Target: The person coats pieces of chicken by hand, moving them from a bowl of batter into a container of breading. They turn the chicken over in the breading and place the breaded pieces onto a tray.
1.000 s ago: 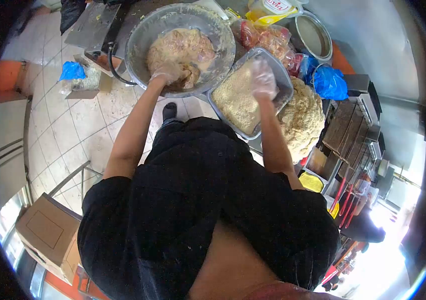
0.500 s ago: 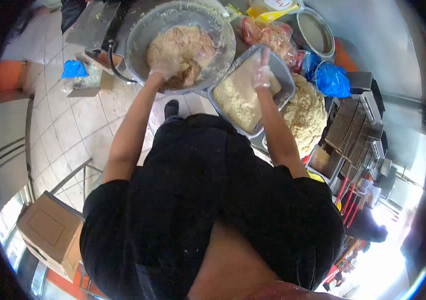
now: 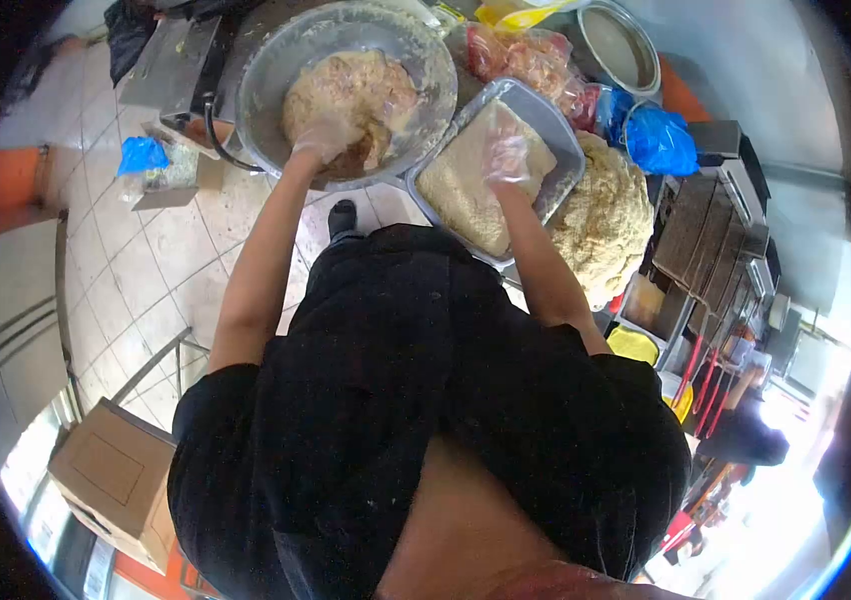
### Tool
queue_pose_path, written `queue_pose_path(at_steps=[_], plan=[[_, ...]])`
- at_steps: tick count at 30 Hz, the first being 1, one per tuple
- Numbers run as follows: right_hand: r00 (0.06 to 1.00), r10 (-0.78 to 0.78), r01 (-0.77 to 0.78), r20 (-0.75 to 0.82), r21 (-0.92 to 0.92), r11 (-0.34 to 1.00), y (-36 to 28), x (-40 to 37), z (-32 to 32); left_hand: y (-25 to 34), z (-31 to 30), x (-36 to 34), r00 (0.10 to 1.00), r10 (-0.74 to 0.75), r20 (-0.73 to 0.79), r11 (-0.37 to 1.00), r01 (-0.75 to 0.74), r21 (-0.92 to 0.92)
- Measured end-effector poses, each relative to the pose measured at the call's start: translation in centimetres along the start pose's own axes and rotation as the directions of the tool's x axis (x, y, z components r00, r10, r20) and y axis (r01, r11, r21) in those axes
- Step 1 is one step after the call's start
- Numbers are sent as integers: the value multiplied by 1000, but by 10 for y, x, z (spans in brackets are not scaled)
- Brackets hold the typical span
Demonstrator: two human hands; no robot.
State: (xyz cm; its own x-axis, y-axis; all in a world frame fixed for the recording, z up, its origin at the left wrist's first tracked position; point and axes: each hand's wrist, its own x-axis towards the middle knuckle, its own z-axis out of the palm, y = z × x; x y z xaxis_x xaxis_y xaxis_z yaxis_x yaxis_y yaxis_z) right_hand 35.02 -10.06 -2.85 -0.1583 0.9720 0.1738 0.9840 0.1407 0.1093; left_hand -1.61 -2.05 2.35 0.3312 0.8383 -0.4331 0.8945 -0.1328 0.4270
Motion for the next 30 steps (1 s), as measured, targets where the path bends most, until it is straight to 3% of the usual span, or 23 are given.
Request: queue_pose_path(at_steps=[2,4,6,7,8,9,11,16,18,19,21,22,23,24,25,27,28,29,30], plan=[[980,-31,24,196,41,999,26,2,-20,4,-6,-7,997,55,-55,997,-58,-46],[914,-80,42,398,102,994,38,2,-48,18,-25,-21,974,226,-29,968,-228,-106],[830,-67,-17,553,145,989,33,6,-81,2,-18,-2,989,34,141,996,-45,74],[836,-22,-54,548,123,991,34,6,-81,3,-19,2,988,50,144,995,-62,82],[774,-29,-86,633,151,985,38,8,-76,3,-17,4,987,64,149,993,-77,86],[703,-45,-122,710,182,976,43,7,-69,-13,-7,17,988,100,121,995,-98,-28],[694,-32,-170,719,207,964,53,5,-46,-33,8,33,988,145,59,980,-136,-143],[746,-59,-244,663,355,902,38,4,-92,-44,8,43,965,191,-181,981,-194,6],[809,-70,-375,584,603,704,32,-2,-129,-47,8,52,943,214,-254,977,-206,55],[809,-68,-377,583,605,701,36,-5,-132,-49,9,56,933,222,-283,975,-209,76],[755,9,-600,655,686,411,53,-13,-136,-54,7,65,921,241,-307,970,-216,113],[756,10,-601,655,687,408,68,-23,-130,-53,2,63,914,258,-312,965,-231,122],[901,-33,-380,432,826,417,91,-37,-115,-39,-10,53,914,259,-312,965,-231,125],[981,-78,-131,178,901,414,113,-47,-107,-13,-32,37,893,287,-345,957,-284,62],[981,-79,-129,176,902,411,134,-51,-110,2,-44,27,871,311,-380,942,-336,0],[929,-55,-294,367,818,494,174,-55,-127,-14,-40,55,877,313,-365,940,-341,-11],[873,143,-485,467,800,353,192,-55,-141,-20,-38,64,882,318,-348,938,-347,-22],[760,314,-635,569,753,171,210,-56,-152,1,-49,50,883,314,-348,939,-343,-23],[857,251,-512,450,689,513,242,-59,-153,45,-71,22,873,346,-344,910,-402,-103]])
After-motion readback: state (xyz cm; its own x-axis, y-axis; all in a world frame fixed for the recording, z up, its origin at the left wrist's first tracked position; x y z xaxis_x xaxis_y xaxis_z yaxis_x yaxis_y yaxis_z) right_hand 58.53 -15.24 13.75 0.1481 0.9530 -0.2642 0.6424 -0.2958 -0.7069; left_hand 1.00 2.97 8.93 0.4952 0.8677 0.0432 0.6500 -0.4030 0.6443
